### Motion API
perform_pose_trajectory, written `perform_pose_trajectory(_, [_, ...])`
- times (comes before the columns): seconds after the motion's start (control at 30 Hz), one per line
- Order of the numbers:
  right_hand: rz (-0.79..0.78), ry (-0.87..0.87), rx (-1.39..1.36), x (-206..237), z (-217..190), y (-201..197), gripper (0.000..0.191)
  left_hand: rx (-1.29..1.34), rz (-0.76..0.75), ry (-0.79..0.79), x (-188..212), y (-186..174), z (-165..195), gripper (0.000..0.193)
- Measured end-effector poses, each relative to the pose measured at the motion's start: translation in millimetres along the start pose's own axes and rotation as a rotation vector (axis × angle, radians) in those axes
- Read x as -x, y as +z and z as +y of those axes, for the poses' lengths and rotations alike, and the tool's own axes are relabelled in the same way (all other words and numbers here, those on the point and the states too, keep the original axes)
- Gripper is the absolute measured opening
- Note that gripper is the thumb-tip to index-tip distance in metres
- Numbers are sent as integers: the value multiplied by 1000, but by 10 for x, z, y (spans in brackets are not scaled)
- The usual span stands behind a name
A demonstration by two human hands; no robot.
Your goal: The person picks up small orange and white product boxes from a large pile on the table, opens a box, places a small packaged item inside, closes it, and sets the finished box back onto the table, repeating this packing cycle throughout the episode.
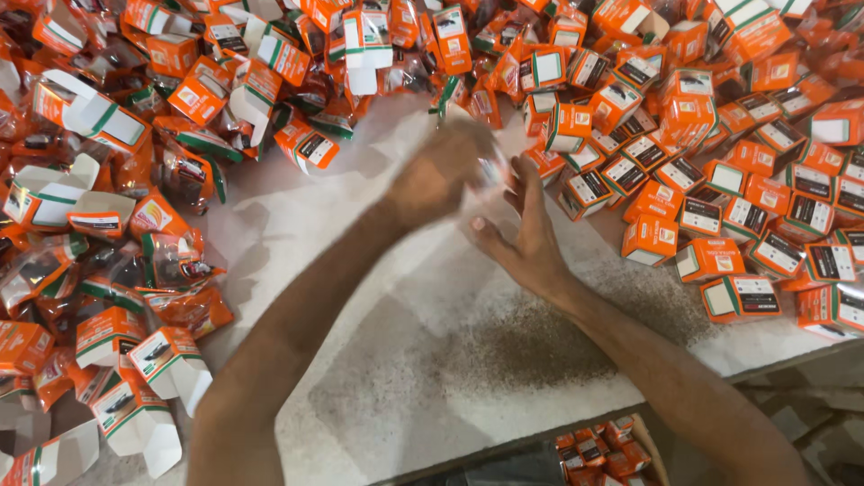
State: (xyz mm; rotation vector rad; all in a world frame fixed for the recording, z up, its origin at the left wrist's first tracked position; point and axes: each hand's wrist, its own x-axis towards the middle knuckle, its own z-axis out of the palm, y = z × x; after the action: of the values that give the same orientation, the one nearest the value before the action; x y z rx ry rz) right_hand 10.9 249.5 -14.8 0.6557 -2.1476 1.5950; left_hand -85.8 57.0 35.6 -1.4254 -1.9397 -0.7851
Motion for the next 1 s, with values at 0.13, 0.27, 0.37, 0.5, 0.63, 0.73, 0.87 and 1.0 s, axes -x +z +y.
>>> perform_pose_trajectory(0.13, [6, 232, -244, 22, 6, -1, 79, -210, -72, -13, -59, 196, 64, 64])
perform_pose_trajectory(0.27, [-51, 196, -24, 192, -143, 17, 64, -379, 25, -232, -322, 348, -382, 68])
perform_pose_trajectory(0.37, [-146, 151, 271, 244, -246, 59, 64, -484, -127, -272, -348, 486, -474, 65])
perform_pose_trajectory(0.5, [-213, 104, 252, 242, -326, 42, 65, -462, -363, -366, -76, 444, -352, 43])
perform_pose_trajectory(0.63, [-232, 68, 205, 229, -357, 39, 54, -94, -45, -528, 328, -172, 78, 34])
perform_pose_trajectory(0.73, [-253, 130, 225, 236, -380, 106, 53, 65, 280, -554, 664, -531, 729, 36])
perform_pose_trajectory(0.87, [-285, 65, 253, 268, -415, 220, 53, -85, 307, -119, 915, -576, 1319, 42])
perform_pose_trajectory(1.0, [-300, 36, 228, 281, -406, 230, 55, -250, 96, -140, 962, -427, 1363, 46])
